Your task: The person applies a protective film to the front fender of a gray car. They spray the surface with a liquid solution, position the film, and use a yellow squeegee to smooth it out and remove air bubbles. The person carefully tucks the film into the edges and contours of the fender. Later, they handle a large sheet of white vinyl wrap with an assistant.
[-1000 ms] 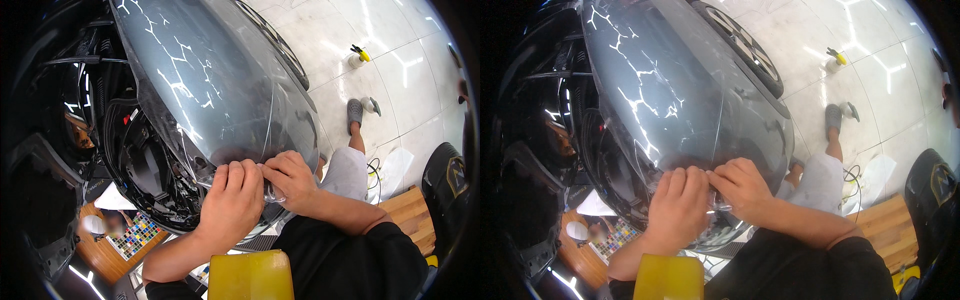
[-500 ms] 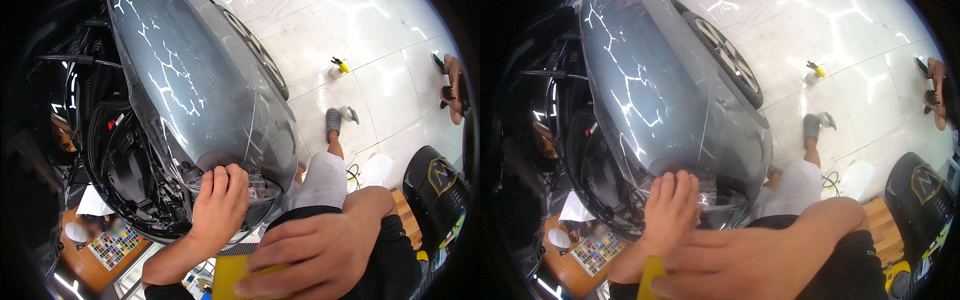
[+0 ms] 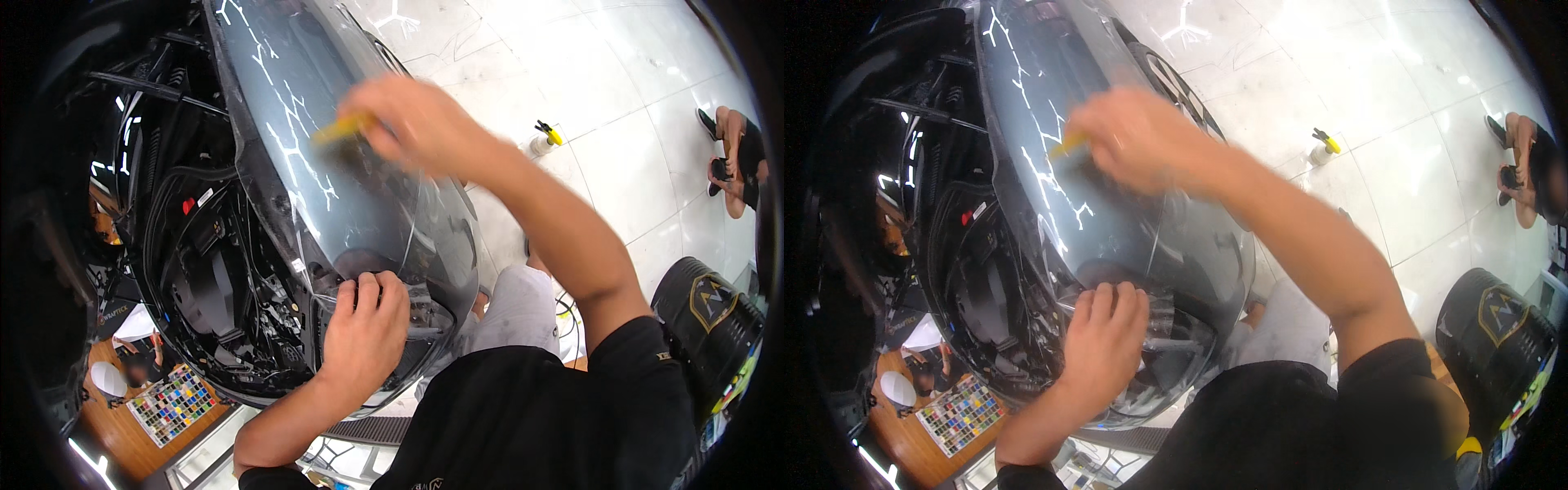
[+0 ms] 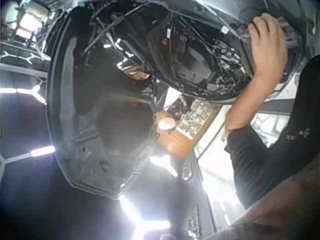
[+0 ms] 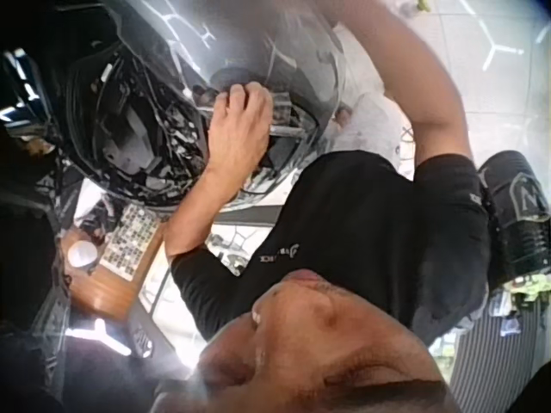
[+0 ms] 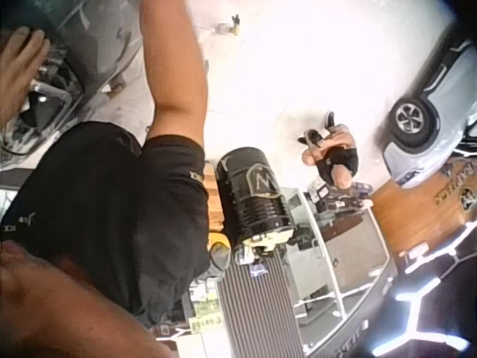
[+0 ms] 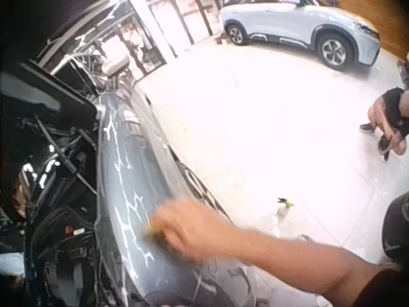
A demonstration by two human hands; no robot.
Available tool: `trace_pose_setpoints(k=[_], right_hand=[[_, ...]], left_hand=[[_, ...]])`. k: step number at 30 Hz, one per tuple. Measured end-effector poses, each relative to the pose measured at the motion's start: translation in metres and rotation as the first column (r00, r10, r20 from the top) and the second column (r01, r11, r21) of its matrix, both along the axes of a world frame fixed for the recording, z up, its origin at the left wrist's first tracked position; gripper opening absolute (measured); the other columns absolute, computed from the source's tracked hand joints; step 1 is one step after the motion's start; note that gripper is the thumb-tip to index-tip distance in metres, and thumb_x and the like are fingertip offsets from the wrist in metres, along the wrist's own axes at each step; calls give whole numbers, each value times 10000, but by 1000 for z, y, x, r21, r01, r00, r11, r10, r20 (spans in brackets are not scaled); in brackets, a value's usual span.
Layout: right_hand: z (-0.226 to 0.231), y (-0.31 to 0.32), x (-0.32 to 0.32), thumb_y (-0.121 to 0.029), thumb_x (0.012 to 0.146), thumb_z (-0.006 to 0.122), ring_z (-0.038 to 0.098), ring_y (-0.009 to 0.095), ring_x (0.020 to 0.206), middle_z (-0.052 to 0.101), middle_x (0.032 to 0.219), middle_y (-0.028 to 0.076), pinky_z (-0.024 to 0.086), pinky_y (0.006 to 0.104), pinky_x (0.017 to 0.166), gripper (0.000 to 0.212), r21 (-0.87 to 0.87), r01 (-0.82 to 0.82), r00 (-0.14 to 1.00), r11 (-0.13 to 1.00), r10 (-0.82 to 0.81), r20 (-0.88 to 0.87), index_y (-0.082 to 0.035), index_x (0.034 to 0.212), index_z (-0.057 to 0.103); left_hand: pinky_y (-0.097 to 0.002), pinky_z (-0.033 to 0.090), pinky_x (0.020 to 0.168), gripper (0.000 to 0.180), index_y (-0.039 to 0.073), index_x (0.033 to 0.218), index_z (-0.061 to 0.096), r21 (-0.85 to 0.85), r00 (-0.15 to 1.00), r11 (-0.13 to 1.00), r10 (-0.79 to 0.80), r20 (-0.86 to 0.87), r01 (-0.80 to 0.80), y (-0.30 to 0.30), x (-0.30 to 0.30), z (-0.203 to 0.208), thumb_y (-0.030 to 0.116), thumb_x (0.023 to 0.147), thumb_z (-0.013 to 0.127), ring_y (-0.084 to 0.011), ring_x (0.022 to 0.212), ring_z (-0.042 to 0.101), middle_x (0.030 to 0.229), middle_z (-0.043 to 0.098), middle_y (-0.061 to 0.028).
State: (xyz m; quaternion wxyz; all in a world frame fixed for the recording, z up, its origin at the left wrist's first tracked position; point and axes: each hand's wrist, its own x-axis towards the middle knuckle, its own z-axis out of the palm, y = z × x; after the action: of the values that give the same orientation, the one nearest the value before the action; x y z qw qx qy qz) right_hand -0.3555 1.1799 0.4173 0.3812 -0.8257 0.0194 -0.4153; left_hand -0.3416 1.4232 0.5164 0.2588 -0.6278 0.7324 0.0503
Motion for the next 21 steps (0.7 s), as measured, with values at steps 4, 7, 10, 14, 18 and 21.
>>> trace_pose_setpoints(k=[4, 7, 10, 14, 18, 21], right_hand=[[67, 85, -129, -201, 941, 494, 657, 262, 981, 658, 1183, 89, 503, 402, 767, 305, 94, -542, 837, 835, 526, 153, -54, 1134, 679], [86, 131, -149, -140, 921, 562, 635, 267, 843, 662, 1012, 108, 506, 367, 681, 197, 249, -345, 856, 905, 194, 479, -15, 996, 694], [84, 133, -166, -133, 904, 604, 622, 278, 821, 656, 979, 123, 506, 361, 672, 175, 316, -264, 873, 911, 87, 479, 1, 975, 692], [1, 69, -233, -219, 905, 612, 606, 286, 1073, 613, 1230, 157, 486, 390, 903, 350, 539, -321, 891, 779, 441, -106, -32, 1201, 621], [-281, 7, -322, -264, 825, 717, 546, 277, 1230, 544, 1371, 158, 441, 411, 1029, 623, 582, 772, 611, 255, -48, -790, -61, 1376, 508], [-489, 19, -399, -242, 795, 717, 470, 389, 1292, 500, 1399, 200, 385, 489, 1086, 714, 92, 761, 155, 642, -42, -987, -97, 1434, 431]], left_hand=[[-429, 420, 927, 418, -22, 1140, 599, -80, 986, 997, -5, -165, -9, 9, 14, -1, 195, 785, 562, -295, 1043, 509, 1112, 542, -137], [-484, 426, 958, 487, -37, 1158, 591, -111, 947, 992, 22, -321, -60, 5, 20, 0, 133, 701, 608, -342, 1096, 543, 1163, 566, -187], [-518, 441, 945, 477, -48, 1142, 592, -251, 957, 964, 11, -289, -86, 11, 23, -4, 90, 686, 603, -390, 1098, 564, 1144, 587, -203], [-525, 451, 939, 318, -34, 1060, 623, -293, 952, 928, 151, -267, -230, 20, 14, -8, 0, 744, 610, -416, 1104, 569, 1120, 624, -182], [-503, 428, 992, 307, -40, 1046, 632, -156, 912, 910, 346, -222, -384, 0, 0, 9, -46, 763, 512, -404, 1118, 581, 1059, 639, -204], [-477, 506, 890, 248, -89, 1110, 641, -304, 948, 912, 206, -245, -276, -2, 3, -1, 34, 922, 535, -387, 980, 647, 1044, 687, -189]])
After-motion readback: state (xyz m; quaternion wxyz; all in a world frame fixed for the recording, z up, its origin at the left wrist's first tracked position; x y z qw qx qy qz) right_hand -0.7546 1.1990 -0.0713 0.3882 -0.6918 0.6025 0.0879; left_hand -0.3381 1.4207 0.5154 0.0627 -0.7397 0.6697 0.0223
